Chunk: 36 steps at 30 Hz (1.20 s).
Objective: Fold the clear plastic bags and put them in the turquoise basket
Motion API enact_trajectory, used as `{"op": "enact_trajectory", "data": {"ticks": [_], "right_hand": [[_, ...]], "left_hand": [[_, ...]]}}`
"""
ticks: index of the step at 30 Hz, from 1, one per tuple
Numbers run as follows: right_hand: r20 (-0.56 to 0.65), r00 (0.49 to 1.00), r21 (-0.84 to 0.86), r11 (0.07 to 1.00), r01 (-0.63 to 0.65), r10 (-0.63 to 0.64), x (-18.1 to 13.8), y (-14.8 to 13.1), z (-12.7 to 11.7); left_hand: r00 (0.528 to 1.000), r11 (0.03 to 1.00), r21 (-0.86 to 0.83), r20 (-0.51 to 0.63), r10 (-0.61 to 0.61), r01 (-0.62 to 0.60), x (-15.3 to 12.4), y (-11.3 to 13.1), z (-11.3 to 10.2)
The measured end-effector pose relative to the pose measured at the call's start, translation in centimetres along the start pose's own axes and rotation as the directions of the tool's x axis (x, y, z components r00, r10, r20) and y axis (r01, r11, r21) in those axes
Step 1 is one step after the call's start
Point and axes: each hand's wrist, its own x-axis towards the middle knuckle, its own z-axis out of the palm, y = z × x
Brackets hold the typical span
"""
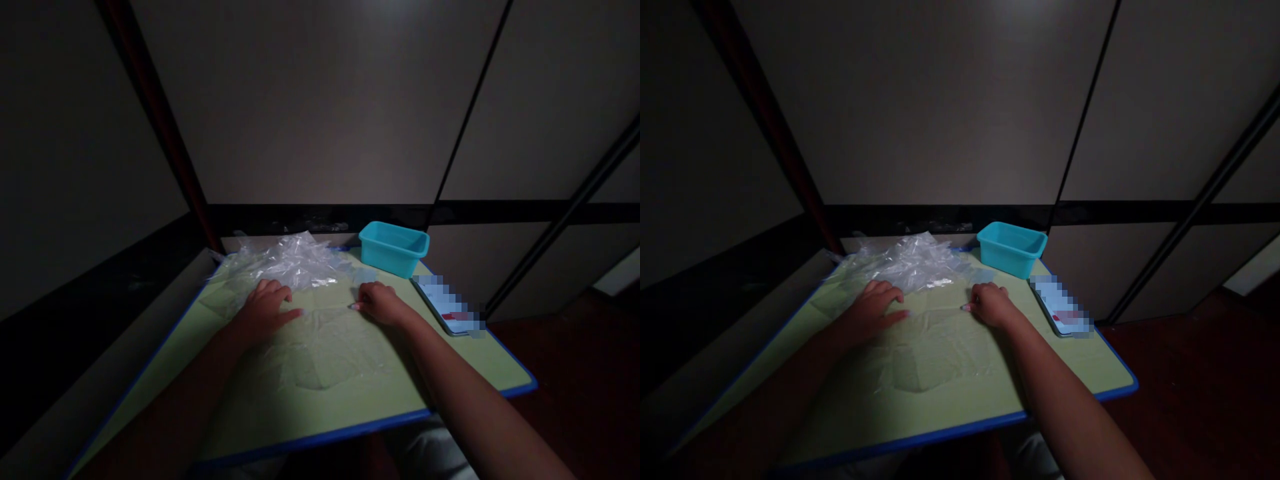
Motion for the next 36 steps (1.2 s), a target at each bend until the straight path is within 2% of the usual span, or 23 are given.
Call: {"op": "enact_trajectory", "data": {"ticks": [5,9,13,19,21,24,26,28,36], "right_hand": [[-0.021,0.998,-0.006,0.998,-0.064,0.064,-0.1,0.2,-0.3],[0.014,0.999,-0.017,0.999,-0.040,0.040,-0.2,0.3,-0.3],[0.041,0.996,-0.022,0.996,-0.083,0.084,-0.2,0.3,-0.3],[0.092,0.991,0.091,0.990,-0.108,0.100,0.0,0.4,-0.1],[0.092,0.990,0.126,0.985,-0.118,0.107,0.0,0.4,-0.1],[0.079,0.990,0.151,0.980,-0.128,0.117,0.1,0.5,0.0],[0.069,0.992,0.172,0.978,-0.121,0.110,0.1,0.6,0.1],[0.060,0.993,0.195,0.975,-0.107,0.097,0.2,0.8,0.3],[0.036,0.999,0.307,0.951,-0.047,0.038,0.4,1.5,0.4]], "left_hand": [[0.988,0.982,0.112,-0.046,-0.145,0.150,0.1,-1.4,-0.9],[0.984,0.976,0.134,0.013,-0.177,0.174,-0.1,-1.8,-1.4],[0.978,0.969,0.155,0.062,-0.201,0.190,-0.4,-2.1,-1.4],[0.959,0.937,0.206,-0.049,-0.278,0.282,-0.5,-0.8,-1.8],[0.971,0.953,0.188,-0.072,-0.226,0.236,-0.3,0.0,-1.6],[0.996,0.994,0.102,-0.078,-0.040,0.048,-0.1,1.2,-0.5],[0.994,0.997,0.036,-0.079,0.070,-0.068,-0.1,1.7,0.6],[0.989,0.991,-0.013,-0.073,0.128,-0.130,-0.1,1.9,1.4],[0.990,0.992,-0.031,-0.067,0.123,-0.125,0.4,1.4,2.4]]}}
